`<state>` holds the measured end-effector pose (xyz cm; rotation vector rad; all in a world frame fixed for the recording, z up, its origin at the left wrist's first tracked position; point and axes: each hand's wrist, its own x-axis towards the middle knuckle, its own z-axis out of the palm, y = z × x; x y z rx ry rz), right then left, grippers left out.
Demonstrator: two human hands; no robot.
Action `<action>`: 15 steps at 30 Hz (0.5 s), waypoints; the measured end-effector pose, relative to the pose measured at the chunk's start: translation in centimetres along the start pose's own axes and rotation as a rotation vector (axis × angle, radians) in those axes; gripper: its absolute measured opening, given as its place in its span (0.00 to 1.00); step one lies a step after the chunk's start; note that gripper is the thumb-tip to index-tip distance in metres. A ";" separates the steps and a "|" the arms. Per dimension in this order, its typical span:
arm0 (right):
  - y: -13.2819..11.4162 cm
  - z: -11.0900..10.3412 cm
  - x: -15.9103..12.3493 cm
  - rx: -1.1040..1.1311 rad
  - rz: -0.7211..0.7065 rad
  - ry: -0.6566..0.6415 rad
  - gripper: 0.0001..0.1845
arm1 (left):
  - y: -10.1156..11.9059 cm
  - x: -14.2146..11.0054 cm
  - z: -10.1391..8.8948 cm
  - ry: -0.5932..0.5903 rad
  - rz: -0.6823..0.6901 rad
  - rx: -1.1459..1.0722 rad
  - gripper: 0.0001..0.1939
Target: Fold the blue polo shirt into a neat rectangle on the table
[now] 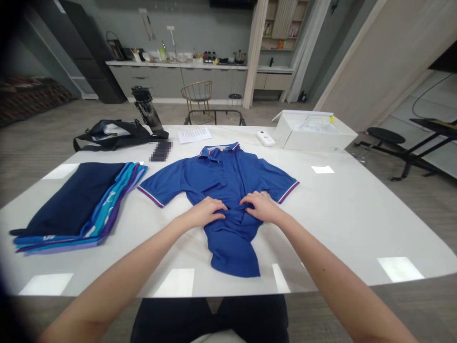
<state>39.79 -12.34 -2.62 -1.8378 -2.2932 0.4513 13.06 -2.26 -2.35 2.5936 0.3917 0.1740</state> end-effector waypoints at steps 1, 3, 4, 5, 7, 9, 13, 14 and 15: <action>0.3 0.1 -0.7 -0.020 0.025 0.030 0.13 | 0.0 -0.7 -0.3 0.012 -0.006 -0.009 0.12; 1.6 0.1 -2.3 -0.020 0.096 0.128 0.09 | -0.7 -3.2 -1.6 0.084 -0.049 -0.031 0.11; 2.5 0.0 -3.3 -0.002 0.148 0.194 0.08 | -1.3 -5.0 -2.5 0.142 -0.092 -0.047 0.11; 3.5 -0.2 -4.4 0.022 0.210 0.269 0.08 | -2.0 -6.9 -3.4 0.203 -0.152 -0.048 0.11; 5.0 -0.6 -6.5 0.033 0.348 0.394 0.10 | -3.3 -11.0 -5.0 0.338 -0.301 -0.016 0.11; 5.0 -0.8 -8.3 -0.031 0.458 0.447 0.13 | -3.7 -14.3 -5.9 0.438 -0.416 0.057 0.13; -0.6 -0.6 -9.1 -0.140 0.348 0.444 0.22 | -0.1 -16.1 -4.4 0.377 -0.470 0.215 0.26; -2.6 -0.3 -8.9 -0.119 0.248 0.423 0.23 | 1.4 -15.5 -3.4 0.322 -0.424 0.234 0.29; -4.5 0.2 -8.5 -0.087 0.163 0.384 0.22 | 2.8 -14.8 -2.3 0.254 -0.365 0.250 0.30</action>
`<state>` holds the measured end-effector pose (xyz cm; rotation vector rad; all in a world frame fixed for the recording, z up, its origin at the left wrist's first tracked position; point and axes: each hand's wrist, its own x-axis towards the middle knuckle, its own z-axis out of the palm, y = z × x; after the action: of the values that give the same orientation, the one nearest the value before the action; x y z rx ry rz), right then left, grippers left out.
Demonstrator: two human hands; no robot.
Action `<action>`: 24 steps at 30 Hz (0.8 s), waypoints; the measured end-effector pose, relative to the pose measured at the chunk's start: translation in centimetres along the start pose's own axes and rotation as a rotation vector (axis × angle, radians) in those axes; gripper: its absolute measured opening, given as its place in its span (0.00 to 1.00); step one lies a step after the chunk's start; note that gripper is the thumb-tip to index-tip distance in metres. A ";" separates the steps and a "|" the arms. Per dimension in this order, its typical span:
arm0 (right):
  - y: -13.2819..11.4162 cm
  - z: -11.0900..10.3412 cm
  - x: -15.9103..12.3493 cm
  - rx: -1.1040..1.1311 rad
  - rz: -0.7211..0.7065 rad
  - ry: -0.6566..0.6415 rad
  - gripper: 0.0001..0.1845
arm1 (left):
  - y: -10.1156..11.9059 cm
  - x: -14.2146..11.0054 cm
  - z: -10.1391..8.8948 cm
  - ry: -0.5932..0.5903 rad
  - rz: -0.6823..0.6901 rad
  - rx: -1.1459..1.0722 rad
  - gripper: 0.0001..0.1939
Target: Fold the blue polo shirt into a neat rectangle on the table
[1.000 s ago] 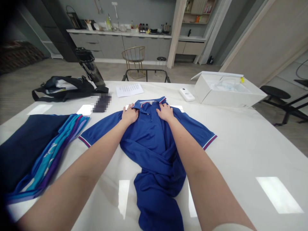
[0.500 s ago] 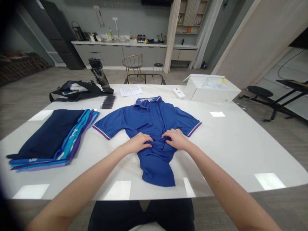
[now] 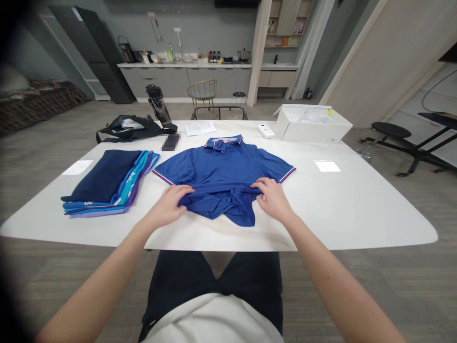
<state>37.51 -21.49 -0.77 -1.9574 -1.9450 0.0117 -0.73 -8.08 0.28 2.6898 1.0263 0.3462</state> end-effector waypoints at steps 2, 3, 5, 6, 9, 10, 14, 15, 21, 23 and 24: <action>-3.2 1.1 0.0 0.059 -0.115 -0.139 0.21 | 3.1 0.3 1.8 -0.049 0.087 0.031 0.29; -4.3 1.7 0.0 0.070 -0.131 -0.181 0.22 | 4.2 0.6 2.7 -0.074 0.102 0.048 0.28; -5.1 2.6 0.1 0.105 -0.096 -0.251 0.21 | 4.9 1.3 4.0 -0.107 0.091 0.075 0.23; -5.0 2.8 0.0 0.128 -0.044 -0.279 0.19 | 4.7 1.5 4.3 -0.120 0.081 0.080 0.18; -3.4 1.4 -1.0 0.176 0.114 -0.413 0.13 | 2.7 0.7 3.4 -0.142 0.085 0.011 0.08; -2.7 0.4 -1.6 0.188 0.140 -0.478 0.18 | 1.8 -0.1 2.7 -0.147 0.085 -0.036 0.07; -0.9 -3.1 -4.6 0.309 0.137 -0.660 0.21 | -0.3 -5.6 -0.6 -0.215 -0.013 -0.211 0.13; -1.0 -3.4 -5.1 0.324 0.133 -0.621 0.17 | -0.5 -6.9 -1.3 -0.262 -0.042 -0.253 0.16; -4.2 1.3 -3.7 0.228 0.014 -0.291 0.24 | -0.7 -9.9 -3.3 -0.625 -0.241 -0.386 0.23; -4.6 2.7 -3.1 0.176 0.018 -0.257 0.15 | -1.0 -9.7 -3.6 -0.608 -0.341 -0.302 0.22; -4.4 2.8 -3.0 0.176 0.030 -0.264 0.12 | -1.3 -9.8 -3.7 -0.596 -0.375 -0.261 0.22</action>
<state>32.45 -23.83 -2.94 -1.9474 -1.9951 0.4557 -9.79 -13.26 2.06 2.0983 1.1513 -0.3489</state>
